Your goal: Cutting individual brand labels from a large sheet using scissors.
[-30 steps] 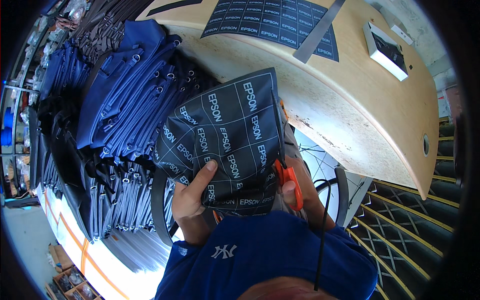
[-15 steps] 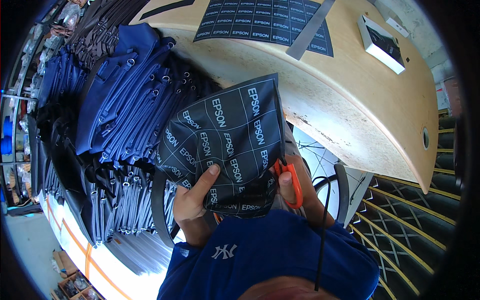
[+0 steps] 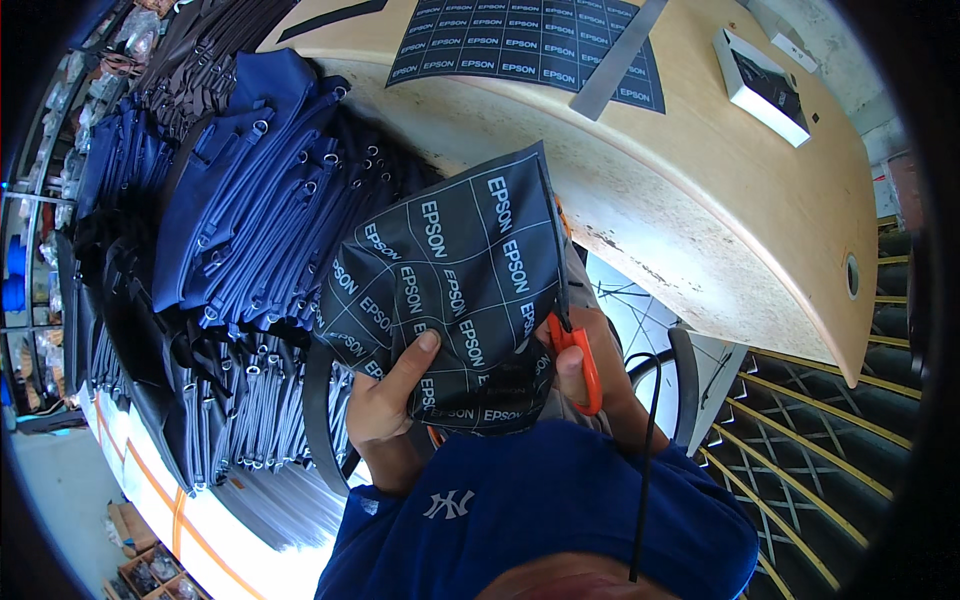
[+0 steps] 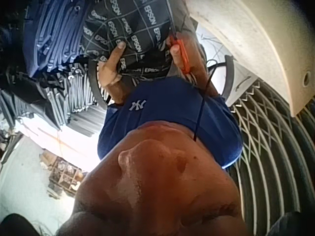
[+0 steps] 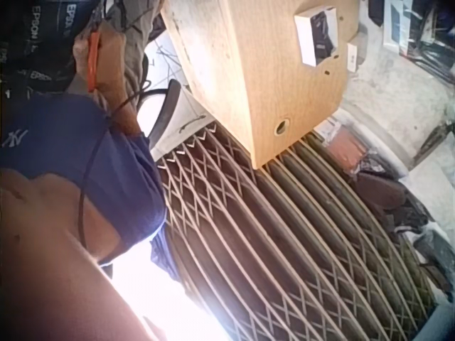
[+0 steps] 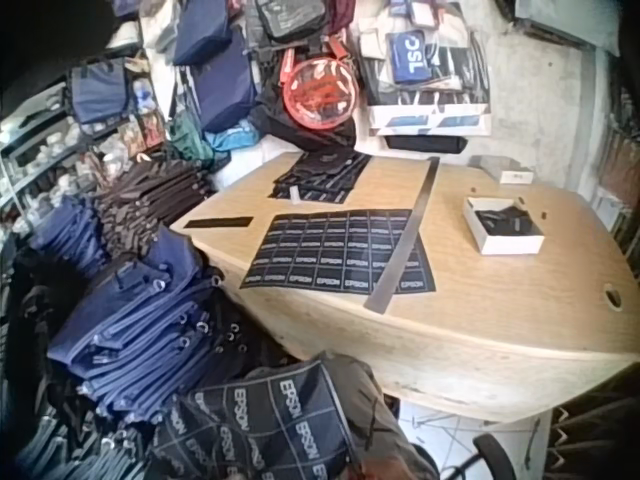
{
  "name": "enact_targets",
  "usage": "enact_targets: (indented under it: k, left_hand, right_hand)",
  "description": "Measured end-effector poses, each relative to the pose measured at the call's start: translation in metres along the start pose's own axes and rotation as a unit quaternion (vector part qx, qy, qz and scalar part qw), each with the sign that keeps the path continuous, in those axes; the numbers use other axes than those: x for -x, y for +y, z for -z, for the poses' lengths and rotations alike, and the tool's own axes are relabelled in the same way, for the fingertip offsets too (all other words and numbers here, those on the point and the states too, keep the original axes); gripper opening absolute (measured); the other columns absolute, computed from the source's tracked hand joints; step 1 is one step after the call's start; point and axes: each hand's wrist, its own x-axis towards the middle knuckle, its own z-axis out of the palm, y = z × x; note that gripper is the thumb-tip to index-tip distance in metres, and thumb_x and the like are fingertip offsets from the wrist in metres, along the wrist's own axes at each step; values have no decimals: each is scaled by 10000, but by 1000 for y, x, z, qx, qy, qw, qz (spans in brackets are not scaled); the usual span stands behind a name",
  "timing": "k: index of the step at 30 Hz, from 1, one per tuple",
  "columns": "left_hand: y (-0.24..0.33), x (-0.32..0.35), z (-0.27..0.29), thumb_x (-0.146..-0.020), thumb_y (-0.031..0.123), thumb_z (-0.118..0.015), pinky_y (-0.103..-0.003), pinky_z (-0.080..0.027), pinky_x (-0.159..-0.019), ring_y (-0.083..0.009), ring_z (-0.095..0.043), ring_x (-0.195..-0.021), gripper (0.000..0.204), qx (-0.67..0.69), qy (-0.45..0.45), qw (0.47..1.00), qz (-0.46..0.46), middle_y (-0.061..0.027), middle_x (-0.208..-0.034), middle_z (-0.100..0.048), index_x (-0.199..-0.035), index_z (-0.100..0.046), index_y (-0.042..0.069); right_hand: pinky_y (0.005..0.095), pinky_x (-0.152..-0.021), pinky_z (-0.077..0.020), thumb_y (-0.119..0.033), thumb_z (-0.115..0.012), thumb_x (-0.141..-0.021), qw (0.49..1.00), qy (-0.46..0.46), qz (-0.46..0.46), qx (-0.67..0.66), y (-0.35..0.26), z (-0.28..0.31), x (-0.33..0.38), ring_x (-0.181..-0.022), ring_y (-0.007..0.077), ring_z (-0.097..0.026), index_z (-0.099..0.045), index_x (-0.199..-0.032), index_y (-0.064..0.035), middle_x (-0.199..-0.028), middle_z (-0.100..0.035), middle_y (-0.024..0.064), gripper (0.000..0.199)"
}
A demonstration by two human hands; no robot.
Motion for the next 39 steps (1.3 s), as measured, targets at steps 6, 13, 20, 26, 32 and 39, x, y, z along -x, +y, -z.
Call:
enact_targets:
  k: [6,13,20,26,32,39]
  left_hand:
    - [-1,1,3,-845,2,-561,-287,-512,-775,-204,-619,-888,310,0,-14,1000,16,-144,-1034,-609,-1146,-506,-52]
    - [-3,3,7,-839,-6,-565,-284,-511,-773,-203,-618,-891,327,-9,-8,999,31,-140,-1046,-605,-1157,-500,-49]
    - [-1,2,8,-842,3,-561,-278,-507,-767,-198,-615,-887,310,-22,-5,999,23,-132,-1035,-607,-1143,-510,-44]
    - [0,-4,12,-848,-7,-544,-297,-522,-770,-209,-620,-896,331,17,18,1000,3,-147,-1043,-602,-1170,-480,-49]
    - [-7,-13,16,-855,17,-547,-292,-533,-750,-205,-627,-878,301,54,-13,998,-16,-143,-1031,-606,-1145,-495,-47]
    - [-19,-20,24,-875,121,-570,-263,-492,-748,-154,-596,-872,274,-6,-50,999,9,-91,-989,-615,-1105,-545,-26]
  right_hand:
    - [306,-454,-328,-842,-270,-684,998,-32,-37,-44,-5,2,-1,-475,175,-435,-464,-736,-17,-543,-423,53,849]
    - [309,-448,-338,-783,-255,-753,999,-16,-19,-20,-3,1,-1,-455,180,-447,-471,-720,-3,-511,-419,56,810]
    - [305,-430,-345,-643,-399,-833,1000,20,-12,-4,0,0,0,-435,163,-466,-462,-625,-24,-504,-436,59,655]
    - [215,-416,-338,-675,-434,-794,979,48,-82,-182,5,4,4,-462,65,-458,-480,-704,-26,-507,-418,-23,656]
    - [238,-604,-420,-743,-461,-721,980,88,-8,-176,5,2,-9,-517,93,-488,-511,-896,32,-476,-376,-37,796]
    - [289,-823,-394,-706,-581,-679,973,134,46,-180,8,-1,-11,-805,106,-514,-510,-989,53,-705,-499,-11,823]
